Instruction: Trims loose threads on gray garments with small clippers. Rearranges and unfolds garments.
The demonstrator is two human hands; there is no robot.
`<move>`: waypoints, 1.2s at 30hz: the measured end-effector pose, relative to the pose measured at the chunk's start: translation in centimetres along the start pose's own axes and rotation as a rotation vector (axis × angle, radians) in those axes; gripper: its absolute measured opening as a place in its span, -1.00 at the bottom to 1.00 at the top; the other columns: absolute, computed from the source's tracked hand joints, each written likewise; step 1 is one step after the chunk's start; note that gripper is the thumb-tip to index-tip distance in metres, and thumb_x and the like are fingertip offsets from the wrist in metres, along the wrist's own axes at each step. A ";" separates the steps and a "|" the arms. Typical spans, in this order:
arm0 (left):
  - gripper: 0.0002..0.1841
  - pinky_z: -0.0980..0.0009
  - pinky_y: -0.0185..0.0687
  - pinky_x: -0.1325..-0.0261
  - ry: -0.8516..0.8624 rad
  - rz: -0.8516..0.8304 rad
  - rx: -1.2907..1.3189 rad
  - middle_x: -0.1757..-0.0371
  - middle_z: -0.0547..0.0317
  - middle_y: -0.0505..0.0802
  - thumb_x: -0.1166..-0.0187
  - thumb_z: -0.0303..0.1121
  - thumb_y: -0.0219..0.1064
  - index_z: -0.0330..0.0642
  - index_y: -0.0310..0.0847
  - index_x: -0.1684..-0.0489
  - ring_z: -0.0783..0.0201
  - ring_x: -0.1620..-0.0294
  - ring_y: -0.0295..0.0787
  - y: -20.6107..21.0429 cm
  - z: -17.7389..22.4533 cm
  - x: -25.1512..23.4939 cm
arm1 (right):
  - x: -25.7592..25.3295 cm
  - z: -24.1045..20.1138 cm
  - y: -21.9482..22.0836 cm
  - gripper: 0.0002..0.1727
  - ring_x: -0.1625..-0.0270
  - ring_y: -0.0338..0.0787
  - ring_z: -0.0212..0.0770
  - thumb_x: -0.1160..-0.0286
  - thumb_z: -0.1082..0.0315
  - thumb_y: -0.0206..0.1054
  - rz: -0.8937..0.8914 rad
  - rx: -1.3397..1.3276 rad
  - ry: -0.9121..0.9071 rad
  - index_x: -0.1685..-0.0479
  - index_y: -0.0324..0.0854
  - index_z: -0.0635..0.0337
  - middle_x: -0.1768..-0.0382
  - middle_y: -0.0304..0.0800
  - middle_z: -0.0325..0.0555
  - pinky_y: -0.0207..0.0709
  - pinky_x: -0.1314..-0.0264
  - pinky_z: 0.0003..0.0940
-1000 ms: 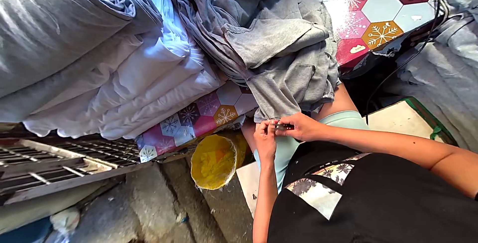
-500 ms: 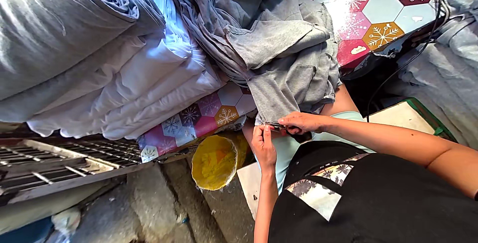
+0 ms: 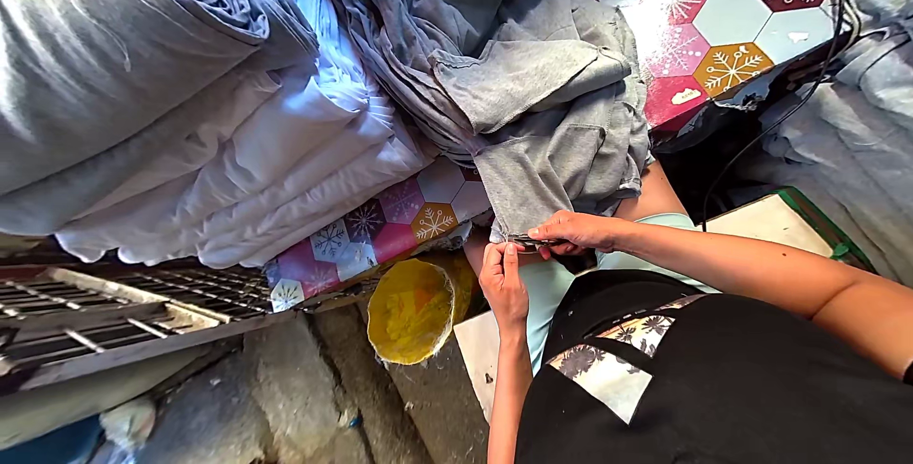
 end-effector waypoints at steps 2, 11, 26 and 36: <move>-0.70 0.66 0.55 0.13 0.008 0.001 -0.005 0.37 0.35 0.71 -0.68 -0.55 0.03 -0.29 0.71 0.38 0.58 0.26 0.63 0.0 0.1 0.0 | -0.1 -0.3 0.4 -0.47 0.82 0.10 -0.65 -0.88 0.03 0.02 -0.004 -0.003 0.013 0.49 0.63 0.12 0.84 0.17 -0.53 -0.07 0.76 -0.69; -0.68 0.61 0.60 0.07 0.009 0.012 0.022 0.37 0.32 0.74 -0.66 -0.55 0.03 -0.29 0.73 0.41 0.53 0.23 0.68 0.0 0.0 -0.1 | -0.8 -0.9 1.1 -0.44 0.82 0.16 -0.65 -0.88 -0.03 -0.02 -0.007 -0.121 0.028 0.51 0.60 0.07 0.82 0.25 -0.49 -0.03 0.77 -0.73; -0.64 0.60 0.61 0.08 -0.008 0.037 0.146 0.37 0.33 0.76 -0.64 -0.58 -0.04 -0.27 0.70 0.45 0.54 0.24 0.68 0.6 -0.9 -0.1 | -0.3 0.0 0.7 -0.47 0.83 0.12 -0.65 -0.88 -0.04 -0.02 0.035 -0.153 0.006 0.46 0.59 0.05 0.82 0.18 -0.53 -0.04 0.78 -0.73; -0.65 0.55 0.69 0.05 -0.086 0.040 0.247 0.40 0.36 0.75 -0.71 -0.57 -0.13 -0.21 0.59 0.40 0.51 0.27 0.72 0.6 -1.5 -0.1 | 0.7 -4.1 -1.7 -0.60 0.54 0.50 -0.51 -0.41 0.03 0.57 0.404 0.444 -0.463 0.07 0.71 0.18 0.60 0.55 -0.36 0.44 0.38 -0.50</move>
Point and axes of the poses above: each hand's wrist, its own x-axis away from the middle knuckle, its own y-axis out of the palm, z = x × y, the point moved 9 cm from there along -x, towards the middle knuckle
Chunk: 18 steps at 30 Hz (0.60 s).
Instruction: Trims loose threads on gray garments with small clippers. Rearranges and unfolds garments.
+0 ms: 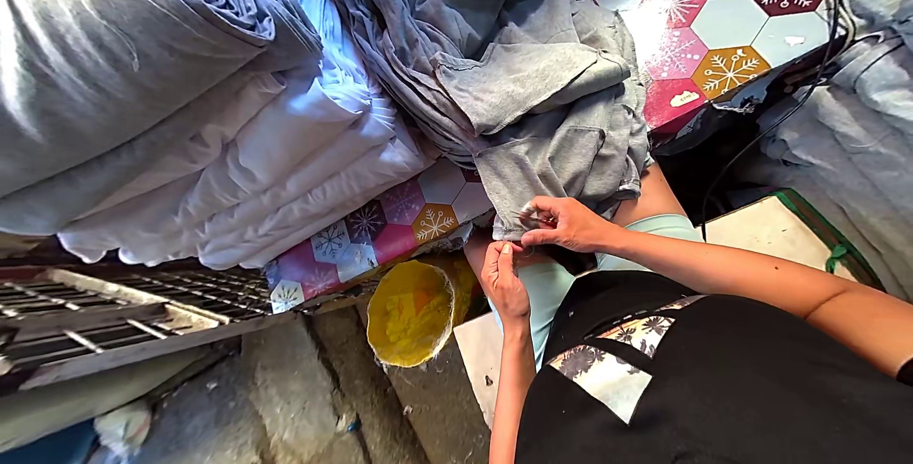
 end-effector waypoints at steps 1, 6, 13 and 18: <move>-0.67 0.52 0.70 0.01 -0.002 -0.036 -0.027 0.39 0.35 0.76 -0.70 -0.56 -0.11 -0.22 0.59 0.38 0.51 0.24 0.74 0.4 0.1 0.0 | -0.4 0.3 0.3 -0.61 0.50 0.56 -0.48 -0.39 0.08 0.60 -0.009 -0.026 0.014 0.05 0.72 0.21 0.56 0.61 -0.31 0.50 0.32 -0.49; -0.70 0.45 0.74 -0.14 0.097 -0.275 -0.306 0.18 0.11 0.86 -0.72 -0.54 -0.01 -0.46 0.70 0.19 0.44 0.09 0.81 1.0 1.7 0.8 | -1.3 0.4 1.1 -0.85 0.51 0.61 -0.45 -0.51 0.44 0.46 -0.005 -0.219 0.136 0.41 0.71 0.27 0.58 0.67 -0.21 0.51 0.36 -0.50; -0.55 -0.39 0.20 -0.59 -0.160 0.205 -1.157 -0.56 -0.70 0.41 -0.70 -0.33 0.28 -0.61 0.56 -0.35 -0.62 -0.59 0.31 -15.8 3.0 -2.6 | -1.2 0.8 -0.1 -0.82 0.48 0.58 -0.42 -0.51 0.37 0.49 -0.013 -0.257 0.217 0.42 0.68 0.24 0.54 0.64 -0.20 0.46 0.35 -0.46; -0.65 0.17 0.57 -0.44 -0.232 -0.101 -0.621 -0.21 -0.18 0.84 -0.80 -0.34 0.13 -0.48 0.73 -0.12 0.09 -0.31 0.75 -6.1 1.2 -1.6 | -0.9 -0.7 0.4 -0.79 0.57 0.53 -0.44 -0.54 0.36 0.47 0.011 -0.167 0.131 0.44 0.67 0.24 0.63 0.58 -0.22 0.41 0.44 -0.50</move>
Point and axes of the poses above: each hand's wrist, its own x-axis away from the middle knuckle, its own y-axis out of the palm, z = x × y, the point moved 9 cm from there along -x, towards the middle knuckle
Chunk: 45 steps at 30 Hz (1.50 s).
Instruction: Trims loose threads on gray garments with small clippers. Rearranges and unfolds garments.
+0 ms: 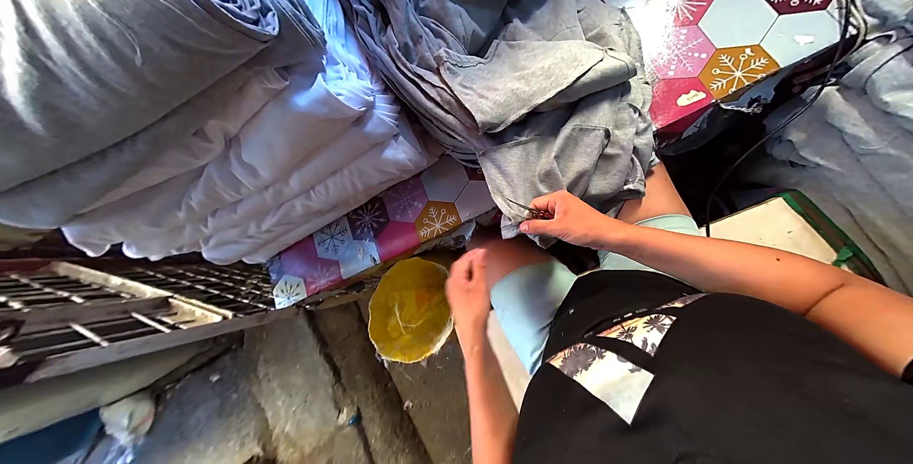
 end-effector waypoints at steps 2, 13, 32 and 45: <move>-0.68 0.39 0.73 -0.19 -0.089 -0.110 0.471 0.07 0.02 0.87 -0.85 -0.42 -0.01 -0.47 0.66 0.01 0.33 0.00 0.84 5.2 1.4 0.6 | 0.3 -0.8 0.2 -0.80 0.56 0.52 -0.43 -0.52 0.35 0.49 0.013 0.099 -0.051 0.42 0.67 0.24 0.63 0.57 -0.23 0.39 0.44 -0.47; -0.83 0.37 0.86 0.12 -0.209 0.142 1.050 0.28 0.08 0.85 -0.82 -0.52 0.02 -0.29 0.55 0.01 0.28 0.31 0.88 5.3 3.0 1.1 | 1.9 -1.9 -2.2 -0.57 0.53 0.55 -0.37 -0.73 -0.03 0.11 0.077 0.462 -0.336 0.18 0.66 0.14 0.61 0.52 -0.30 0.45 0.45 -0.31; -0.86 0.35 0.89 0.18 0.015 0.049 0.728 0.40 0.10 0.91 -0.69 -0.62 0.15 -0.38 0.64 0.04 0.29 0.41 0.91 3.6 6.5 0.6 | 4.3 -7.8 -1.5 -0.54 0.62 0.55 -0.19 -0.62 -0.05 0.29 0.138 0.945 -1.125 0.38 0.78 0.17 0.63 0.54 -0.16 0.25 0.64 -0.31; -0.87 0.39 0.89 0.26 -0.027 0.033 0.732 0.41 0.09 0.90 -0.70 -0.64 0.14 -0.39 0.62 0.08 0.29 0.46 0.90 3.8 6.6 0.6 | 4.9 -7.8 -1.2 -0.59 0.65 0.51 -0.20 -0.67 0.08 0.28 0.121 0.950 -1.207 0.43 0.82 0.17 0.68 0.55 -0.18 0.20 0.63 -0.31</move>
Point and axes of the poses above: each hand's wrist, its own x-axis away from the middle knuckle, its own y-axis out of the palm, z = x × y, the point moved 9 cm from there along -x, towards the middle knuckle
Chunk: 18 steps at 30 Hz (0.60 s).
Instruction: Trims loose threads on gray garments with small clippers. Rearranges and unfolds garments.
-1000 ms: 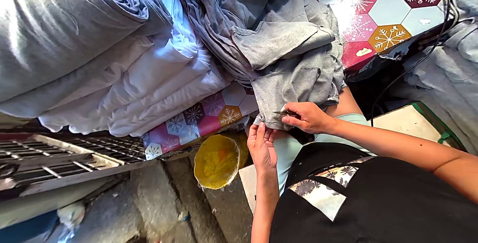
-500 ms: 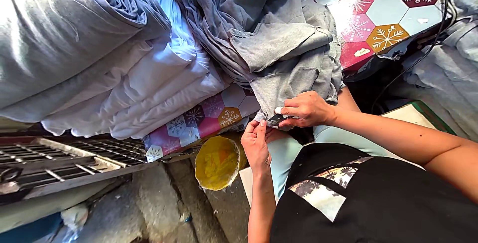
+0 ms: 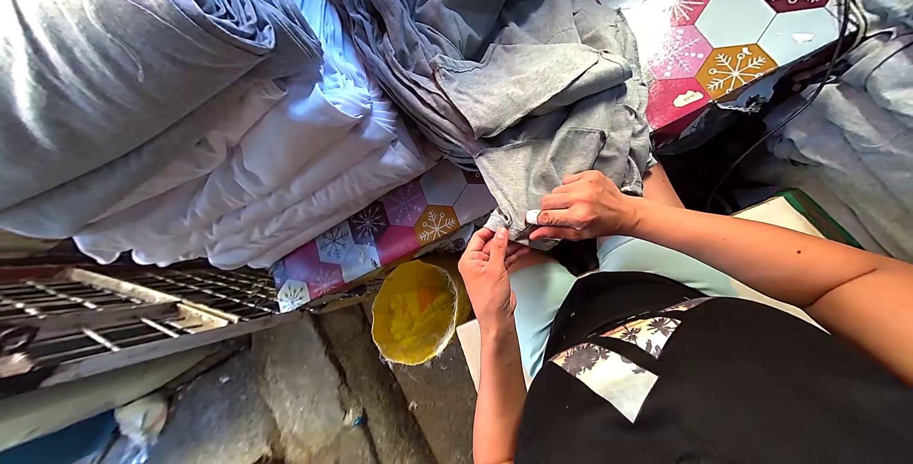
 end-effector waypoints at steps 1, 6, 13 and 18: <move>-0.87 0.39 0.89 0.25 -0.004 0.002 0.009 0.40 0.09 0.90 -0.70 -0.64 0.13 -0.39 0.62 0.06 0.29 0.45 0.90 0.0 -0.1 0.0 | 0.1 0.0 0.0 -0.59 0.65 0.52 -0.21 -0.66 0.07 0.29 0.007 -0.003 0.012 0.43 0.82 0.17 0.68 0.55 -0.18 0.21 0.64 -0.32; -0.86 0.38 0.90 0.23 -0.020 0.036 0.091 0.38 0.08 0.90 -0.74 -0.61 0.09 -0.37 0.59 0.03 0.28 0.43 0.91 0.1 -0.6 0.2 | 0.8 0.4 -0.3 -0.58 0.68 0.49 -0.25 -0.60 0.09 0.30 0.073 -0.027 0.172 0.58 0.72 0.16 0.72 0.48 -0.20 0.19 0.69 -0.34; -0.81 0.40 0.89 0.18 -0.055 0.068 0.211 0.35 0.09 0.88 -0.81 -0.55 -0.02 -0.32 0.54 0.02 0.29 0.39 0.90 1.0 -1.4 0.8 | 2.8 0.0 -0.8 -0.55 0.68 0.50 -0.26 -0.61 0.01 0.33 0.152 0.005 0.326 0.44 0.79 0.23 0.68 0.51 -0.18 0.24 0.69 -0.36; -0.82 0.38 0.89 0.14 -0.063 0.071 0.239 0.34 0.08 0.87 -0.81 -0.55 -0.01 -0.33 0.54 0.01 0.29 0.38 0.90 1.6 -1.7 1.1 | 2.9 -0.5 -0.8 -0.54 0.67 0.51 -0.23 -0.63 0.00 0.32 0.162 0.086 0.360 0.45 0.78 0.21 0.67 0.53 -0.18 0.24 0.68 -0.34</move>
Point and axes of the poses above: each hand's wrist, its own x-axis away from the middle knuckle, its own y-axis out of the palm, z = x × y, the point moved 9 cm from there along -x, towards the middle knuckle
